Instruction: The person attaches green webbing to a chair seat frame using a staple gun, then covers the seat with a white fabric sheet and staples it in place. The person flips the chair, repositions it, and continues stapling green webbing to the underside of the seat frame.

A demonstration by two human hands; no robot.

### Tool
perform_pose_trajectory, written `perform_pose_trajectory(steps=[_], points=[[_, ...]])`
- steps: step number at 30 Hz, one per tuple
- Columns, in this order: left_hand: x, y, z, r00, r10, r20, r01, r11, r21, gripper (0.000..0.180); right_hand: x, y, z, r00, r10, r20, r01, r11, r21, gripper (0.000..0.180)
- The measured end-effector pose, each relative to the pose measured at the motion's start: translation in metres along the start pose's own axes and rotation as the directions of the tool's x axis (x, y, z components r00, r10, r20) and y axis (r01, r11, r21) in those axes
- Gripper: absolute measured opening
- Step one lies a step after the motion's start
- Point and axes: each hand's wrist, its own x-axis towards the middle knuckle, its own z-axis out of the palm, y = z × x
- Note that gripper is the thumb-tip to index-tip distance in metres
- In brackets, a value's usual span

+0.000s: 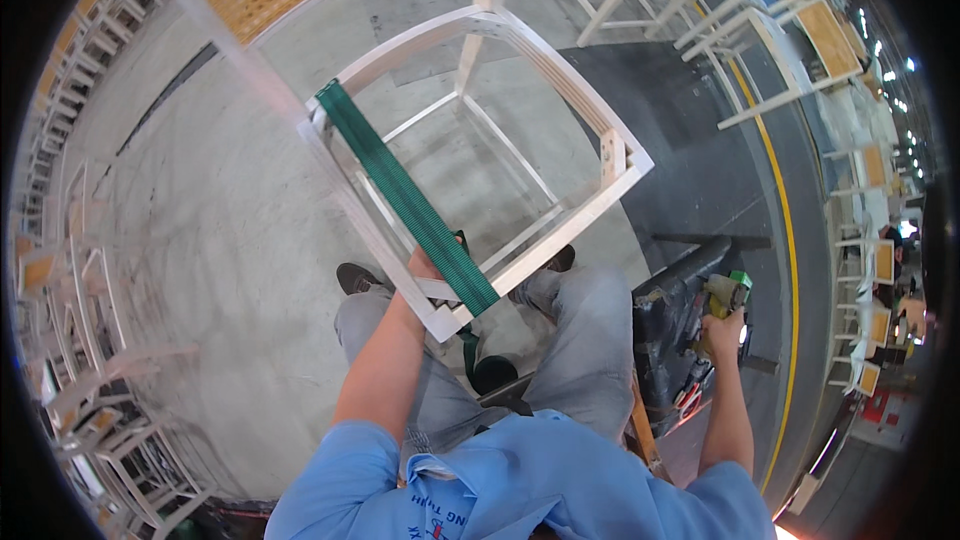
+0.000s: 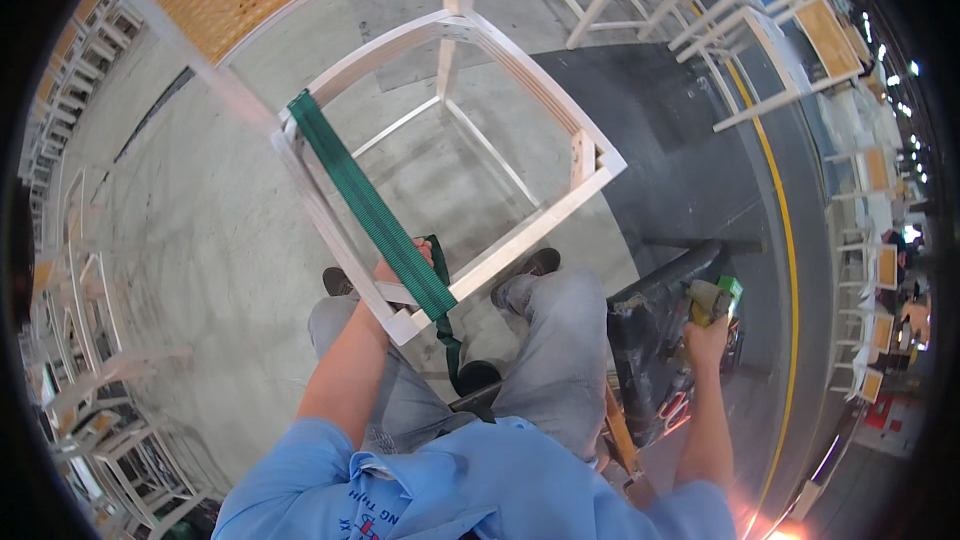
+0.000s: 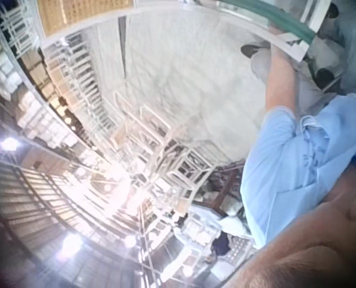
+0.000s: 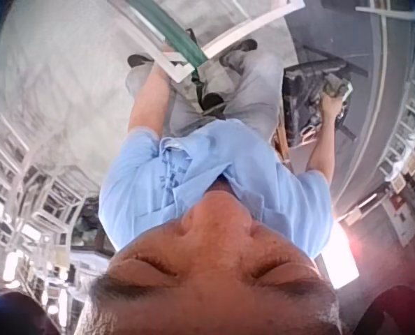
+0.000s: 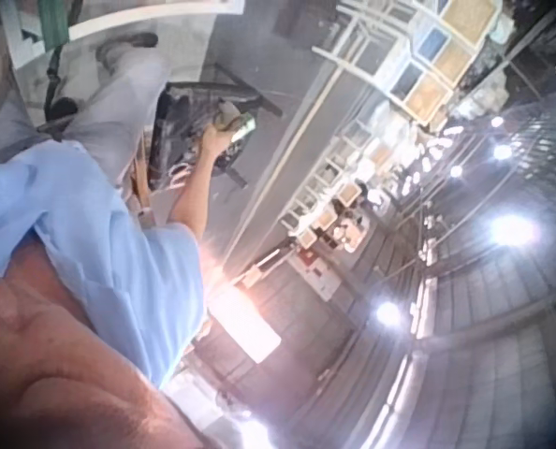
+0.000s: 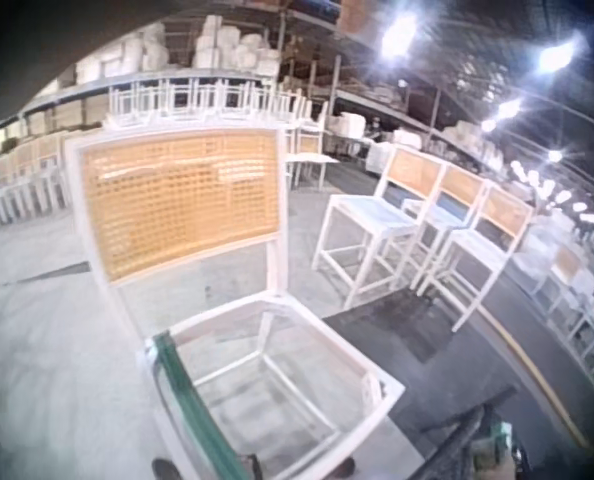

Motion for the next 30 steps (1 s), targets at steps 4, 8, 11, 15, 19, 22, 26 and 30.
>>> perform_pose_trajectory(steps=[4, 8, 11, 15, 19, 22, 26, 30], points=[[-0.004, -0.008, 0.019, 1.000, 0.011, -0.024, -0.012, 0.999, -0.042, 0.020, -0.043, -0.068, -0.030, 0.956, -0.232, 0.177, 0.209, 0.968, 0.141, 0.057], [0.002, -0.002, 0.014, 1.000, 0.014, -0.017, -0.012, 0.997, 0.078, 0.020, -0.106, -0.183, -0.016, 0.830, -0.109, 0.547, 0.135, 0.991, -0.007, 0.058], [0.013, -0.004, 0.019, 0.994, -0.047, 0.096, 0.039, 0.996, 0.079, 0.016, -0.157, -0.218, 0.019, 0.640, -0.355, 0.682, 0.265, 0.934, 0.238, 0.047], [0.034, 0.005, -0.009, 0.967, -0.109, 0.229, 0.096, 0.993, 0.065, 0.011, -0.194, -0.234, 0.063, 0.440, -0.236, 0.866, 0.135, 0.971, 0.196, 0.041], [0.041, -0.002, -0.010, 0.964, -0.061, 0.260, 0.033, 0.994, 0.109, 0.009, -0.206, -0.236, 0.089, 0.451, -0.171, 0.876, 0.146, 0.982, 0.116, 0.037], [0.045, -0.003, -0.008, 0.962, -0.093, 0.255, 0.070, 0.993, 0.100, 0.009, -0.207, -0.238, 0.096, 0.464, -0.128, 0.877, 0.182, 0.982, 0.047, 0.038], [0.047, -0.003, -0.007, 0.985, -0.074, 0.154, 0.055, 0.990, 0.127, 0.011, -0.209, -0.238, 0.101, 0.478, -0.115, 0.871, 0.189, 0.982, 0.026, 0.038], [0.042, -0.007, 0.003, 0.995, -0.067, 0.080, 0.048, 0.976, 0.214, 0.018, -0.212, -0.237, 0.101, 0.504, -0.089, 0.859, 0.183, 0.983, -0.006, 0.039]])
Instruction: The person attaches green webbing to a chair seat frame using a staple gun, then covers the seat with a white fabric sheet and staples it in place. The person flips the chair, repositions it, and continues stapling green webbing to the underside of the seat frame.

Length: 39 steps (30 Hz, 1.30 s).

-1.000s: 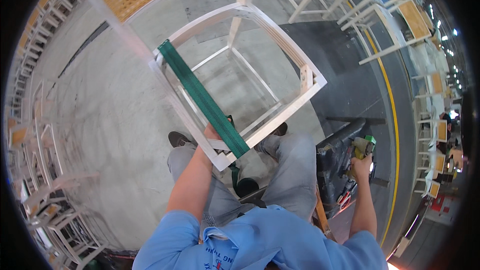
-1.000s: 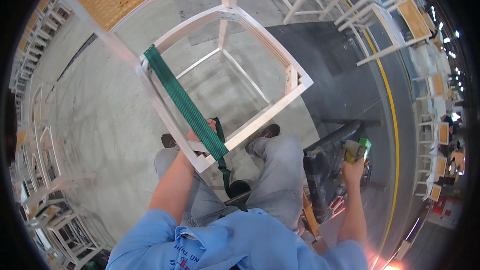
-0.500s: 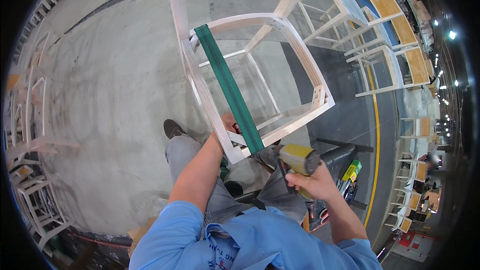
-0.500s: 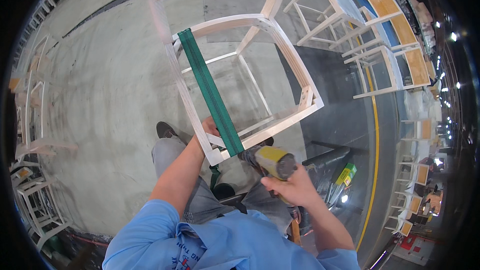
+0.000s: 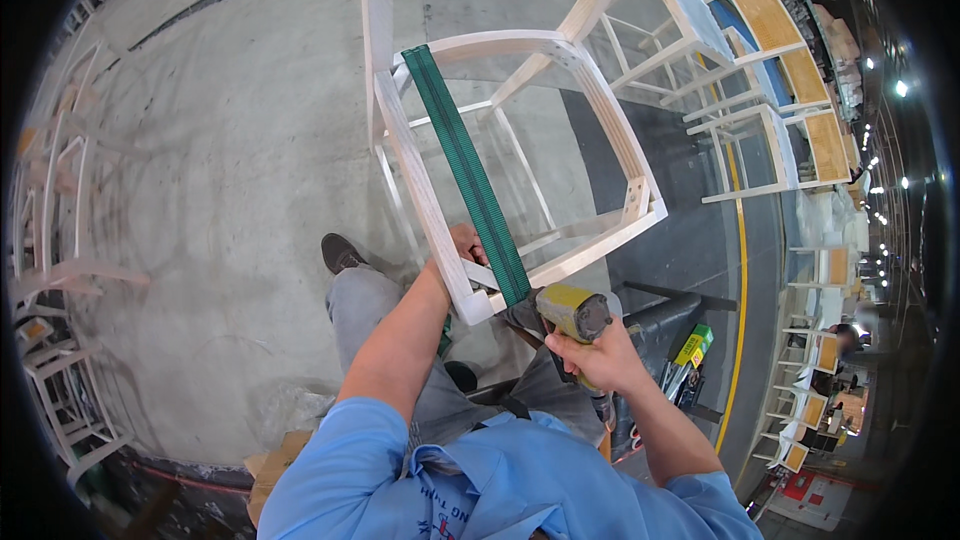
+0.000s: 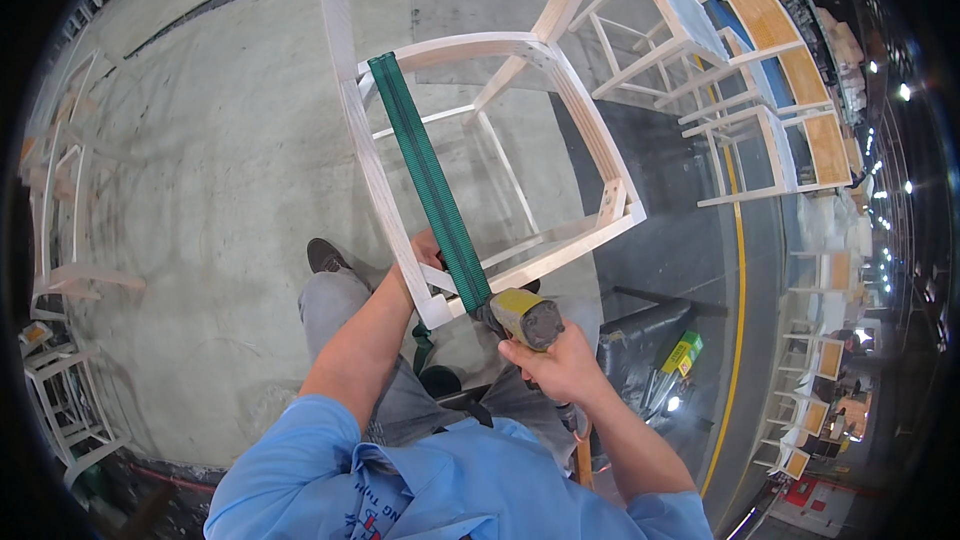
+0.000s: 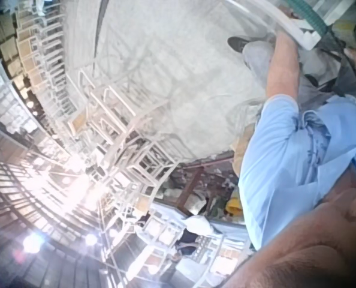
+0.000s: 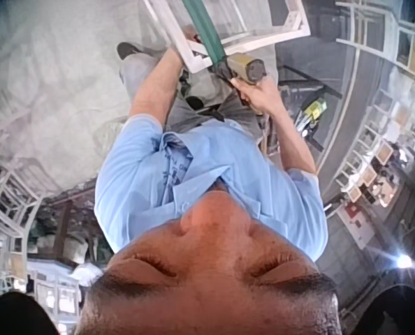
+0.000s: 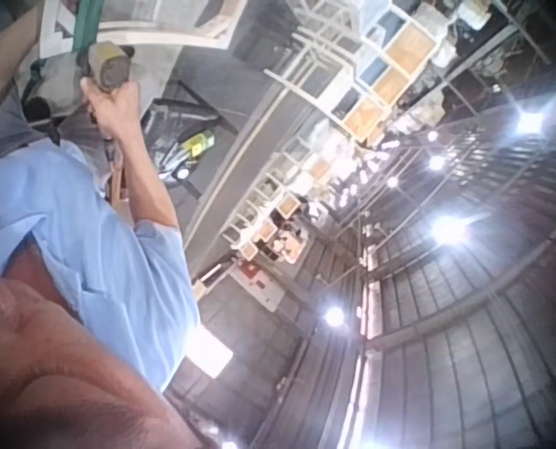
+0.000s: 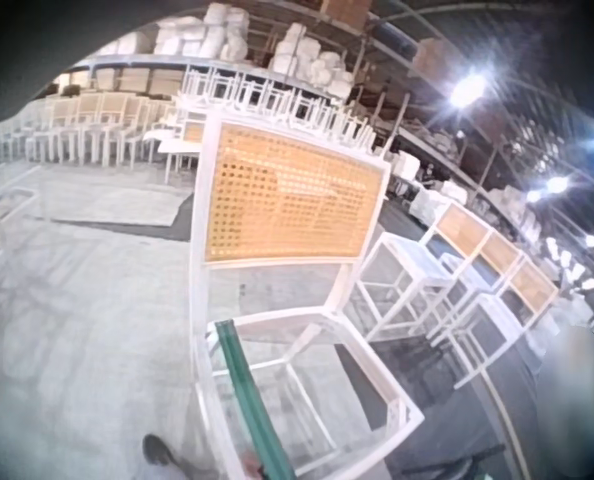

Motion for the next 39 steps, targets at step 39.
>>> perform_pose_trajectory(steps=[39], points=[[-0.178, -0.137, 0.059, 0.849, 0.521, -0.091, -0.241, 0.535, 0.810, 0.032, -0.058, 0.074, -0.037, 0.916, -0.400, -0.041, 0.391, 0.861, 0.326, 0.079]])
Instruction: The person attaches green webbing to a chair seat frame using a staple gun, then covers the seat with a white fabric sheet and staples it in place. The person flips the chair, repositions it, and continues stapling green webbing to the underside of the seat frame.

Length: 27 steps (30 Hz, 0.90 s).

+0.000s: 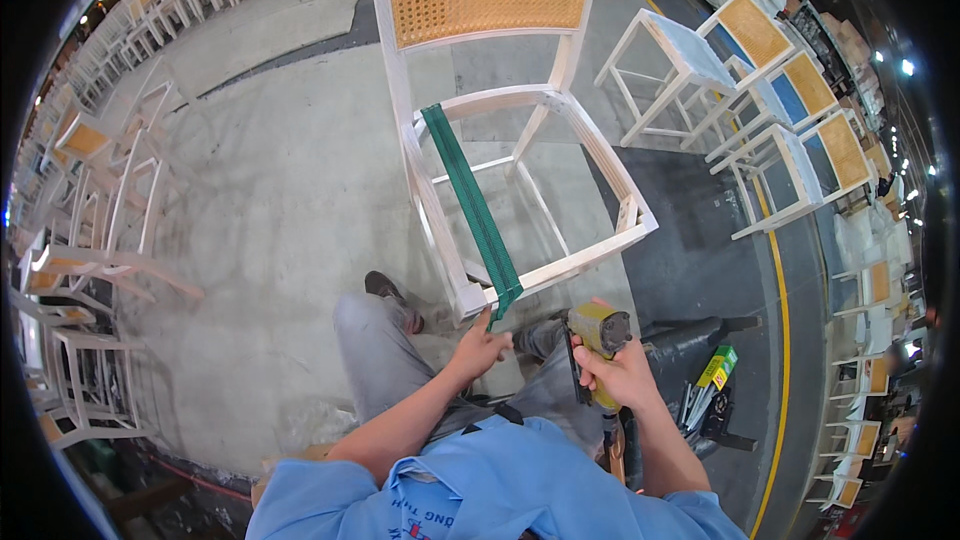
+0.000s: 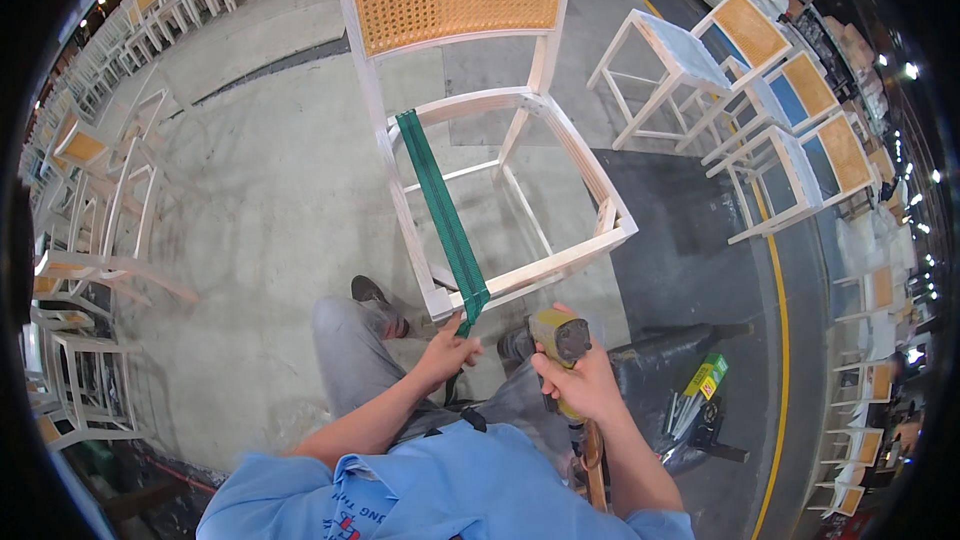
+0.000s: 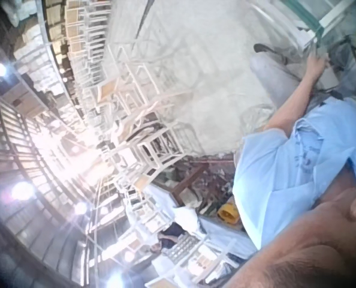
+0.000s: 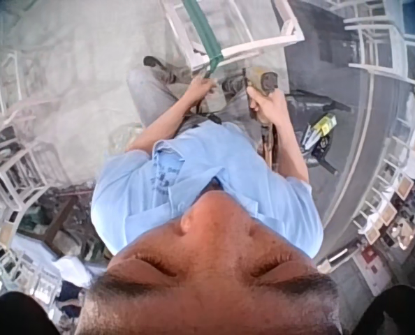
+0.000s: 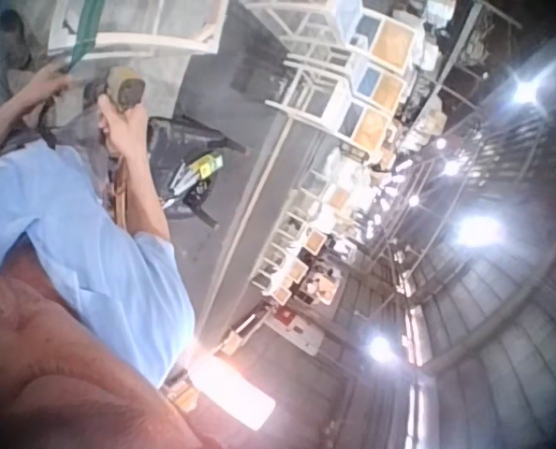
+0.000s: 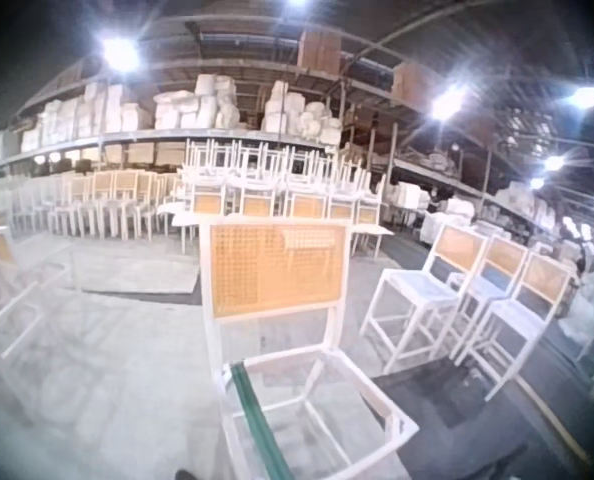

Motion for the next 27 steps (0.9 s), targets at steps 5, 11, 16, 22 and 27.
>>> perform_pose_trajectory(steps=[5, 11, 16, 22, 27], points=[[0.018, 0.002, 0.020, 1.000, 0.002, -0.018, 0.002, 0.974, 0.228, 0.028, 0.004, -0.008, 0.002, 0.999, -0.007, 0.049, 0.008, 1.000, -0.015, 0.075], [-0.055, 0.053, -0.013, 0.890, 0.437, 0.128, -0.440, 0.753, 0.490, 0.033, 0.022, -0.007, -0.001, 0.997, -0.001, 0.073, 0.002, 1.000, -0.023, 0.076], [-0.017, 0.121, -0.059, 0.964, 0.094, 0.249, 0.047, 0.859, -0.510, 0.033, 0.050, -0.021, 0.020, 0.993, 0.050, 0.108, -0.038, 0.993, -0.110, 0.075], [0.042, 0.143, -0.071, 0.986, -0.036, 0.162, 0.098, 0.914, -0.394, 0.037, 0.076, -0.021, 0.034, 0.988, 0.061, 0.142, -0.033, 0.981, -0.189, 0.076], [0.051, 0.140, -0.072, 0.974, -0.067, 0.215, 0.148, 0.911, -0.386, 0.037, 0.082, -0.017, 0.039, 0.989, 0.088, 0.116, -0.061, 0.975, -0.215, 0.075]])
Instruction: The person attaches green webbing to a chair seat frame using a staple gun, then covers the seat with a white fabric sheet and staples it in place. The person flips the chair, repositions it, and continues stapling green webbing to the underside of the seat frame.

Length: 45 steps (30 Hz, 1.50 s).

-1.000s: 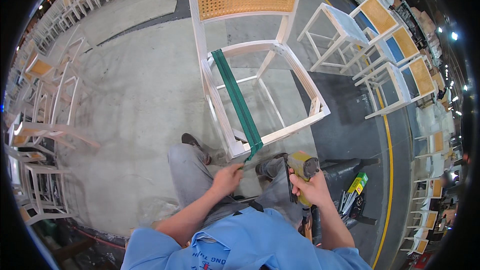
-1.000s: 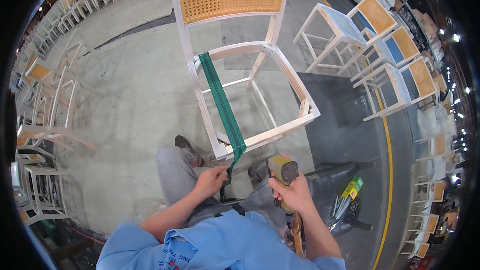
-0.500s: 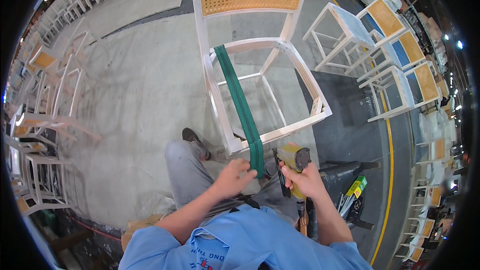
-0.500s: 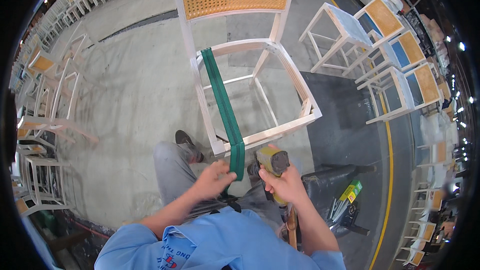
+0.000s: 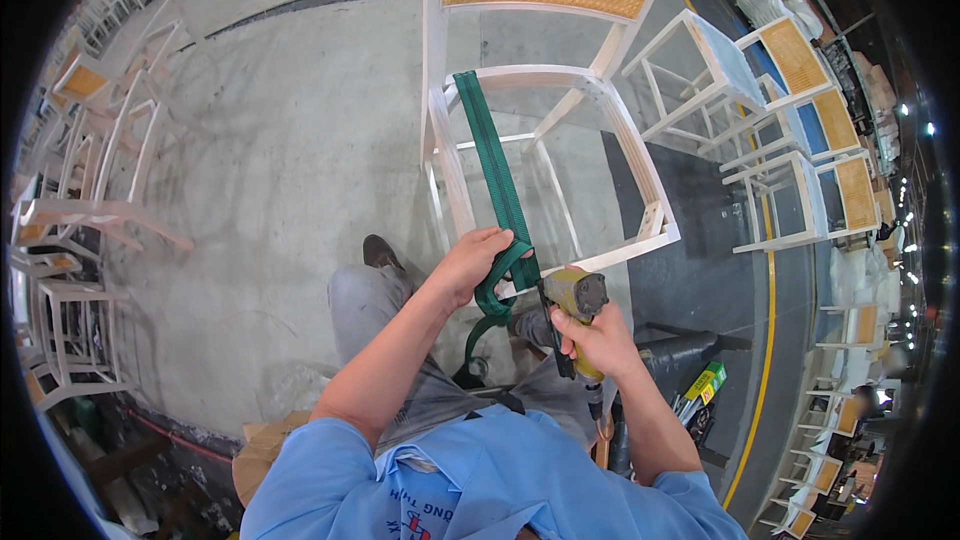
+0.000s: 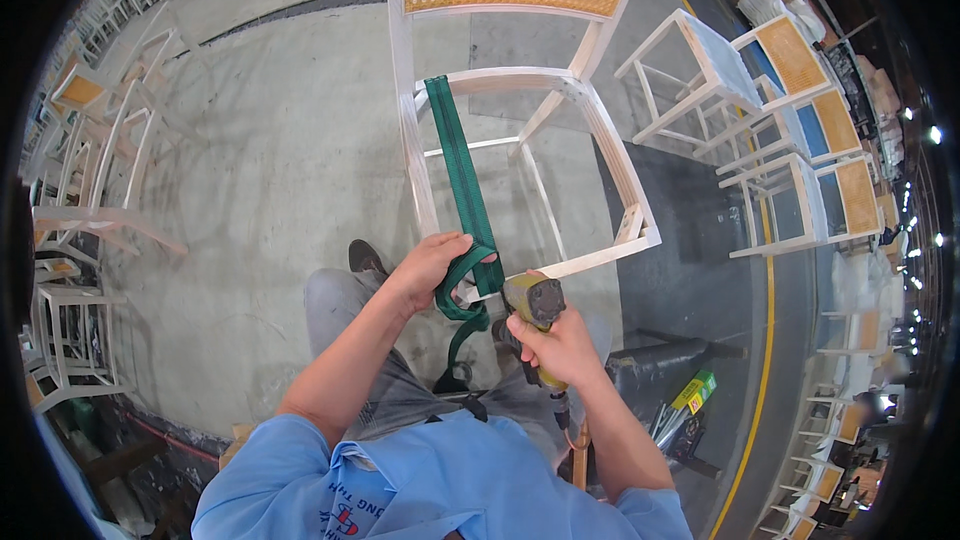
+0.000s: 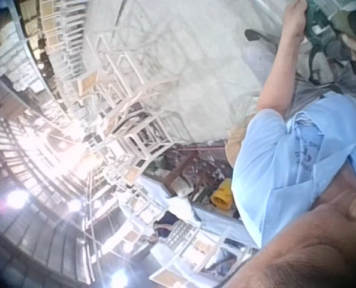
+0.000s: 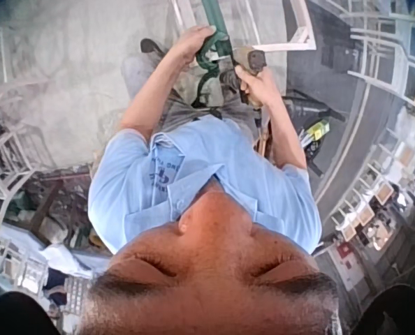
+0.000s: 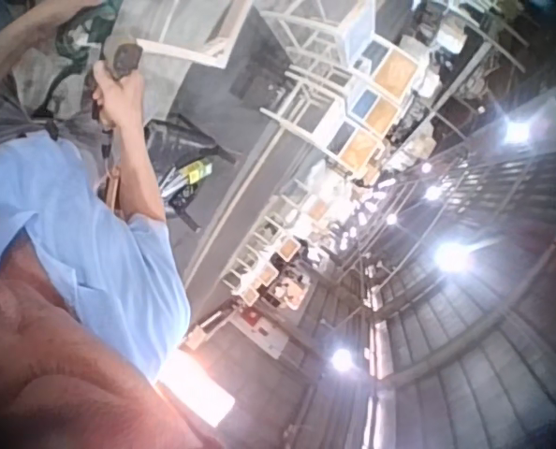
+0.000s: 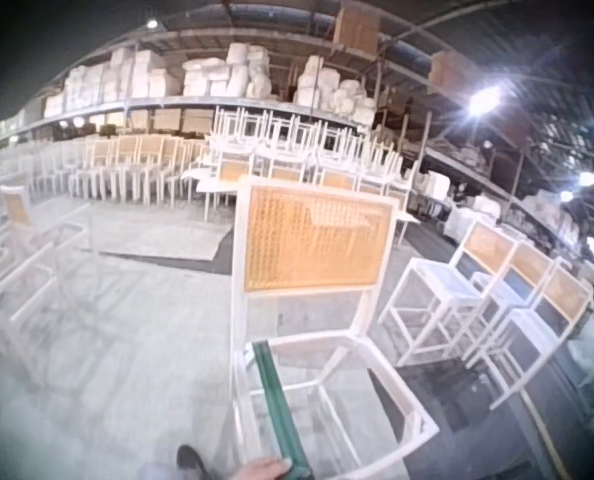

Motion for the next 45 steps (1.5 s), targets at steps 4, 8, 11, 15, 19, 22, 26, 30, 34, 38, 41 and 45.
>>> perform_pose_trajectory(steps=[4, 8, 11, 15, 19, 22, 26, 30, 34, 38, 41, 45], points=[[0.003, 0.003, -0.002, 1.000, -0.014, 0.002, 0.014, 1.000, 0.023, 0.036, 0.002, 0.002, 0.002, 1.000, 0.013, -0.007, -0.013, 1.000, -0.025, 0.075], [0.003, 0.005, -0.005, 0.999, -0.051, 0.018, 0.051, 0.999, -0.009, 0.036, 0.001, -0.001, 0.010, 1.000, 0.024, -0.007, -0.024, 0.999, -0.028, 0.075], [0.002, 0.006, -0.002, 0.999, -0.042, 0.029, 0.043, 0.999, -0.018, 0.035, 0.000, 0.001, 0.014, 1.000, 0.019, -0.006, -0.019, 0.999, -0.026, 0.074], [0.005, 0.002, -0.009, 0.999, -0.023, 0.024, 0.024, 0.999, -0.041, 0.034, -0.003, -0.007, 0.022, 0.999, 0.027, 0.019, -0.026, 0.998, -0.056, 0.074], [0.004, 0.002, -0.010, 0.999, -0.033, 0.029, 0.036, 0.995, -0.098, 0.035, -0.003, -0.008, 0.031, 0.999, 0.033, 0.026, -0.031, 0.997, -0.076, 0.073], [0.000, 0.004, -0.003, 0.998, -0.064, 0.024, 0.066, 0.994, -0.083, 0.033, -0.011, 0.004, 0.015, 0.999, 0.040, -0.020, -0.040, 0.999, -0.004, 0.061], [-0.009, -0.016, 0.009, 0.991, 0.131, 0.018, -0.131, 0.965, 0.227, 0.028, -0.058, 0.010, -0.029, 0.977, -0.043, -0.209, 0.074, 0.986, 0.147, 0.034], [-0.016, -0.035, 0.035, 0.972, 0.205, 0.114, -0.234, 0.897, 0.375, 0.039, -0.113, 0.046, -0.111, 0.835, -0.055, -0.547, 0.162, 0.975, 0.149, 0.035], [-0.007, -0.052, 0.078, 0.969, 0.245, 0.032, -0.222, 0.806, 0.548, 0.073, -0.164, 0.113, -0.200, 0.684, 0.248, -0.686, 0.040, 0.926, 0.376, 0.045], [0.020, -0.067, 0.086, 0.933, 0.326, 0.152, -0.289, 0.429, 0.856, 0.068, -0.176, 0.205, -0.232, 0.710, 0.456, -0.537, -0.009, 0.768, 0.641, 0.055], [0.009, -0.060, 0.092, 0.947, 0.299, 0.120, -0.236, 0.389, 0.890, 0.064, -0.154, 0.255, -0.229, 0.788, 0.475, -0.391, -0.052, 0.685, 0.727, 0.052], [0.008, -0.059, 0.086, 0.902, 0.396, 0.175, -0.316, 0.326, 0.891, 0.061, -0.129, 0.286, -0.230, 0.755, 0.531, -0.384, -0.054, 0.634, 0.771, 0.057]])
